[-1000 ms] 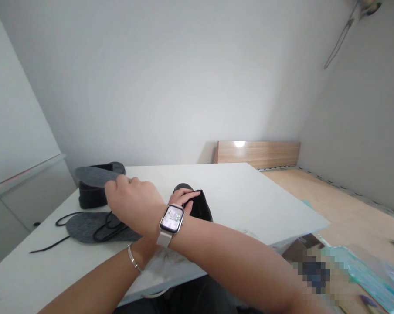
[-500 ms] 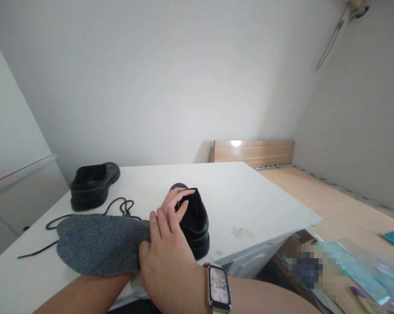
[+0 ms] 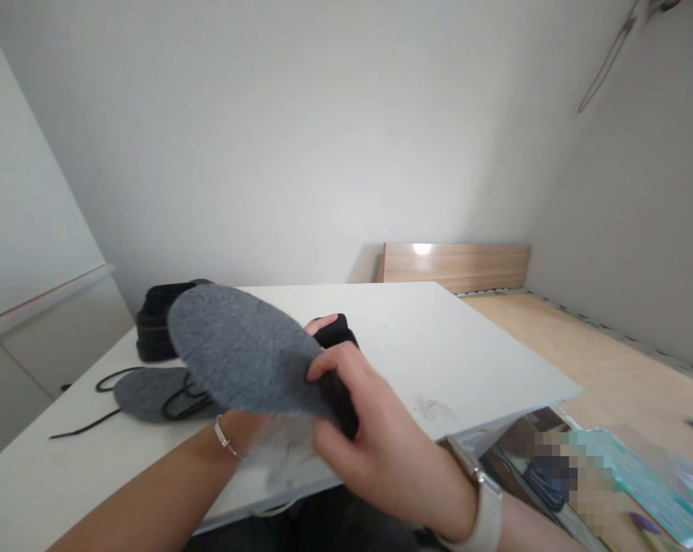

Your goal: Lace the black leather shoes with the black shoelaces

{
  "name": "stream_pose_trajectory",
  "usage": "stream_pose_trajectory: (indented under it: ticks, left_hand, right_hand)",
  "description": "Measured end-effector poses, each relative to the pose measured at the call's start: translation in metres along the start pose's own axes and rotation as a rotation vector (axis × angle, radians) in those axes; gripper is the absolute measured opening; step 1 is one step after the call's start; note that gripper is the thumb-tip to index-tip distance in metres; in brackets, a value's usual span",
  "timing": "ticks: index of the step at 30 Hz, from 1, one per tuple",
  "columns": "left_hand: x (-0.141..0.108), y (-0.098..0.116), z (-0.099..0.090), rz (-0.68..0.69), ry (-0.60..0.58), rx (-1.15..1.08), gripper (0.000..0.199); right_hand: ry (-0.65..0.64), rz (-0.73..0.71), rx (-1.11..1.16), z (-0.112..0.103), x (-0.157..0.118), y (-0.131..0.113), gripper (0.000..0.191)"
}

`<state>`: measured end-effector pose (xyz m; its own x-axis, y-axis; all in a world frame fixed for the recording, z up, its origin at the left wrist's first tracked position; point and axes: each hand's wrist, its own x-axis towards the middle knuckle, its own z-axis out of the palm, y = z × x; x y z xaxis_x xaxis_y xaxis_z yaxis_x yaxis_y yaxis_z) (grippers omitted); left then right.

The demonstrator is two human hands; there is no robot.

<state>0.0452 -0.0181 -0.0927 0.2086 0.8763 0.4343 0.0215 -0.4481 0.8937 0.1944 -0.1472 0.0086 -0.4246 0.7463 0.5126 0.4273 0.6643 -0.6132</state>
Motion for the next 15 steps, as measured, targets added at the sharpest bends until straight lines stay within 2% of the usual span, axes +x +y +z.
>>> stream_pose_trajectory:
  ticks: [1, 3, 4, 6, 10, 15]
  left_hand:
    - [0.000, -0.003, 0.000, -0.029, 0.015, -0.044, 0.034]
    - [0.001, -0.005, 0.001, -0.095, 0.036, -0.123, 0.028]
    - [0.001, -0.005, 0.001, -0.121, 0.044, -0.151, 0.030]
    - [0.002, -0.001, 0.002, -0.167, 0.048, -0.212, 0.046]
    - [0.002, 0.011, 0.002, -0.242, 0.021, -0.304, 0.086]
    - [0.002, 0.017, 0.005, -0.303, -0.006, -0.376, 0.100]
  right_hand:
    - [0.025, 0.019, -0.037, -0.013, 0.004, 0.003, 0.038]
    - [-0.009, 0.061, -0.170, -0.038, 0.013, 0.011, 0.037]
    - [-0.052, 0.091, -0.252, -0.048, 0.016, 0.015, 0.033]
    - [-0.154, 0.150, -0.425, -0.063, 0.019, 0.022, 0.023]
    - [-0.314, 0.169, -0.683, -0.076, 0.017, 0.023, 0.012]
    - [-0.420, 0.181, -0.959, -0.080, 0.024, 0.002, 0.021]
